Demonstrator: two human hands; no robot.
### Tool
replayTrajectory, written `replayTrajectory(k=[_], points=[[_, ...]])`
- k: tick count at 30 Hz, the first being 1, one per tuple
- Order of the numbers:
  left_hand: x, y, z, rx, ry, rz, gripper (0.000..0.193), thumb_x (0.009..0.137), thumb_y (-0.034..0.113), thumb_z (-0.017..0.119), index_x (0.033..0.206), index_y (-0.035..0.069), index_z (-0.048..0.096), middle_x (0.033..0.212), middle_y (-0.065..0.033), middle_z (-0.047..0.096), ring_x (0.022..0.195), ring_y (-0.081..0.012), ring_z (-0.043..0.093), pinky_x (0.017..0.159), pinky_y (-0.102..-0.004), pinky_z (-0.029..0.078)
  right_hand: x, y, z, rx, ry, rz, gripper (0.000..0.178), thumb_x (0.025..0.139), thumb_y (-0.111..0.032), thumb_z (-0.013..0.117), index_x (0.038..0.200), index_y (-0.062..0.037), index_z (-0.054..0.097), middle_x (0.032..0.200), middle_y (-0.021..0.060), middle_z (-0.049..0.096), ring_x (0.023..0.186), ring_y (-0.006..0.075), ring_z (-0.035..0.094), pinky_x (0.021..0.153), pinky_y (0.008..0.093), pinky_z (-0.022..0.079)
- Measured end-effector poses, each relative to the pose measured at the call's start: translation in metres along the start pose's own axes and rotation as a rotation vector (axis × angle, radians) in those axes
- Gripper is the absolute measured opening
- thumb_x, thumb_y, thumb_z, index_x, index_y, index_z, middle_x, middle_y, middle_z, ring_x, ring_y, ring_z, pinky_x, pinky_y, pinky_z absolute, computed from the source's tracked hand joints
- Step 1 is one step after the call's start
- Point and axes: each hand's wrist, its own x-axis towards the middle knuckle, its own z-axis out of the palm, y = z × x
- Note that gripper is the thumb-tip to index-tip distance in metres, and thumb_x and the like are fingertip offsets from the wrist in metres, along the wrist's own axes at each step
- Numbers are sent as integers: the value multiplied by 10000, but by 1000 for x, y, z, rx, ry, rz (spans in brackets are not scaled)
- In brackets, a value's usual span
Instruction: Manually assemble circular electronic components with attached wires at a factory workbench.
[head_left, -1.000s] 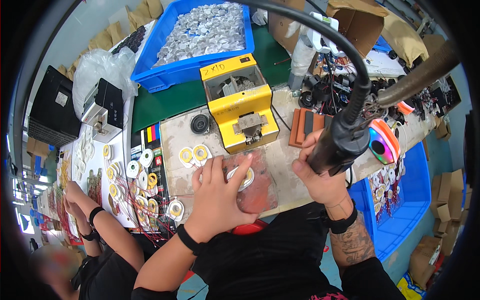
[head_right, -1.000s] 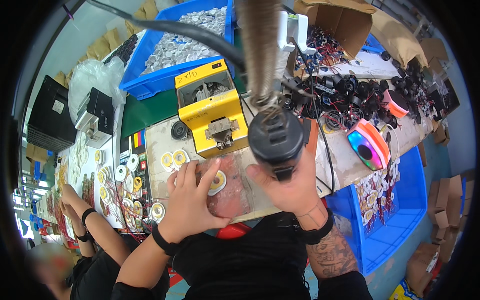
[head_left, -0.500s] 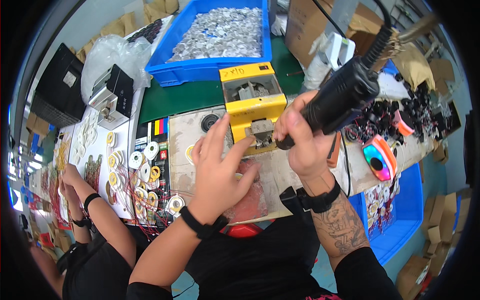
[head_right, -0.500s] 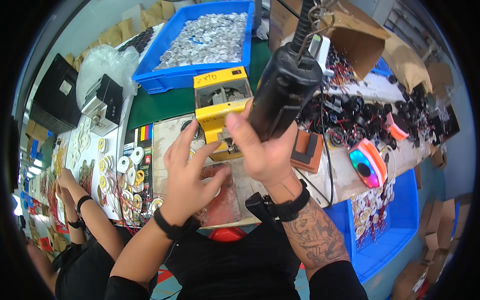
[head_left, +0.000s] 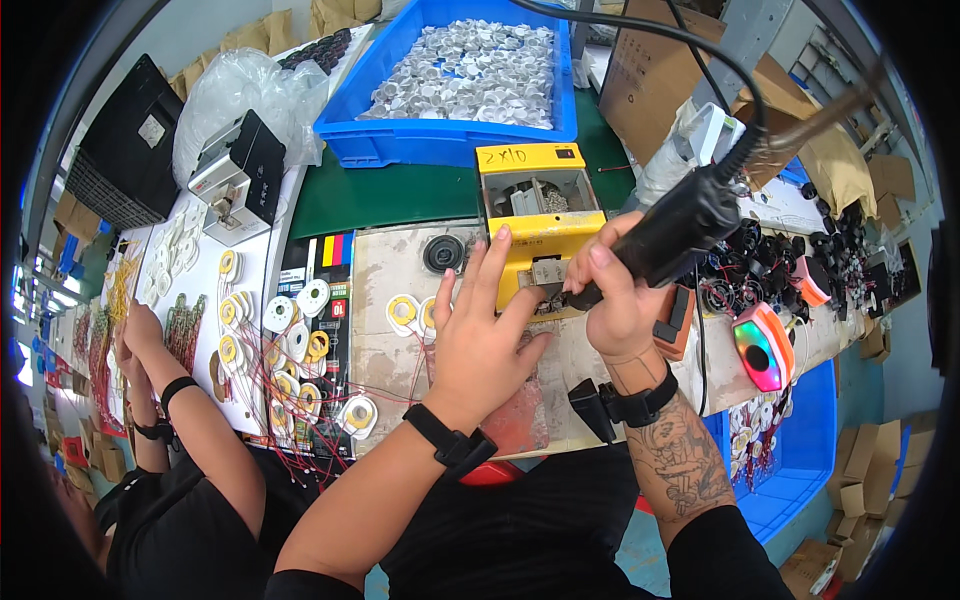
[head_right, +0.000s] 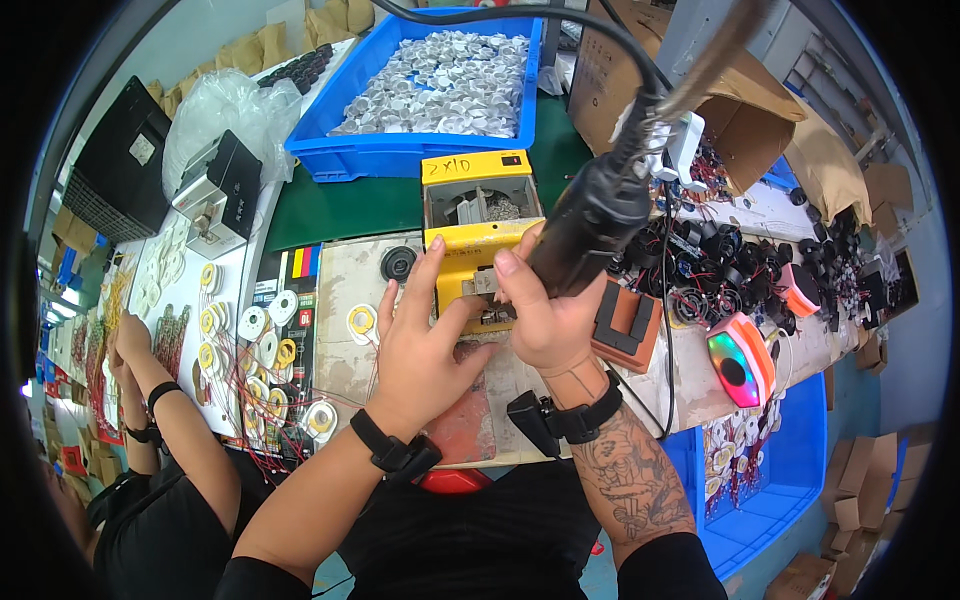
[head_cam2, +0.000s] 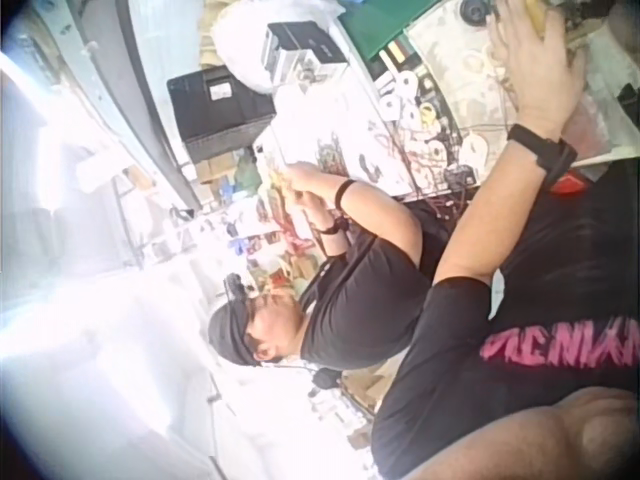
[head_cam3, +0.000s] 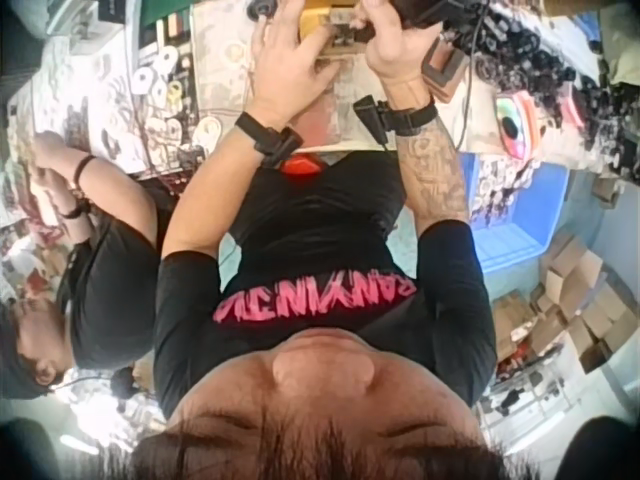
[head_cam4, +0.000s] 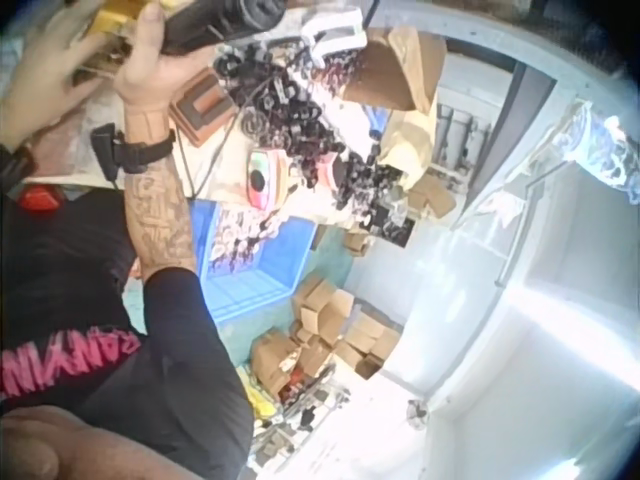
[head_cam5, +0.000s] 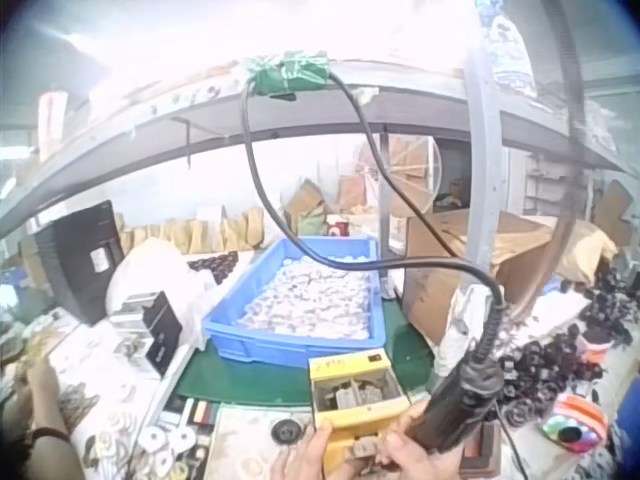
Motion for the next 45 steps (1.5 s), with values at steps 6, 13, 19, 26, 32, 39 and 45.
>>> replayTrajectory(k=[6, 13, 19, 26, 32, 39, 45], points=[[1, 1, 3, 21, 34, 3, 590, 707, 193, 864, 1268, 209, 682, 1641, -188, 352, 1432, -354, 472, 1131, -602, 344, 0, 12, -3, 6, -29, -22, 165, 919, -84, 734, 864, -30, 588, 774, 2, 599, 647, 101, 568, 609, 249, 450], [2, -4, 7, 81, 24, 31, 685, 711, 149, 857, 1356, 216, 638, 1615, -201, 375, 1411, -374, 479, 1125, -579, 412, -6, 4, -2, -62, -34, 109, 167, 939, -100, 639, 979, -30, 493, 752, 60, 535, 601, 141, 542, 580, 289, 476], [3, 5, -7, 23, -75, 11, 811, 683, 205, 901, 1427, 210, 579, 1642, -225, 303, 1412, -388, 469, 1132, -590, 401, -8, -1, -5, -47, -49, 144, 172, 933, -87, 642, 973, -32, 484, 736, 61, 523, 597, 145, 547, 573, 293, 477], [2, 10, -19, 68, -149, 12, 826, 708, 269, 891, 1460, 209, 552, 1664, -238, 249, 1434, -395, 441, 1156, -613, 323, -13, -2, -7, 113, 9, 192, 144, 913, -104, 737, 908, -28, 614, 751, 4, 626, 610, 64, 567, 554, 233, 435], [5, 9, -25, 20, -194, 15, 815, 712, 234, 871, 1462, 195, 555, 1662, -246, 246, 1429, -411, 443, 1149, -596, 336, -12, -19, -8, 83, 54, -70, 207, 941, -168, 611, 961, -31, 457, 704, 99, 538, 621, 171, 544, 634, 324, 506], [5, 0, -20, -16, -120, 69, 787, 689, 121, 837, 1432, 175, 583, 1629, -248, 307, 1338, -467, 512, 1105, -516, 445, -8, -3, 6, 80, 33, -33, 226, 924, -177, 620, 963, -29, 453, 714, 96, 523, 624, 174, 529, 642, 332, 505], [2, -2, -18, -7, -125, 69, 766, 703, 128, 827, 1427, 187, 585, 1644, -228, 296, 1352, -462, 505, 1140, -537, 426, -13, 17, 6, 19, -29, -136, 207, 847, -86, 743, 951, -18, 577, 829, 43, 613, 746, 125, 584, 717, 273, 480]])
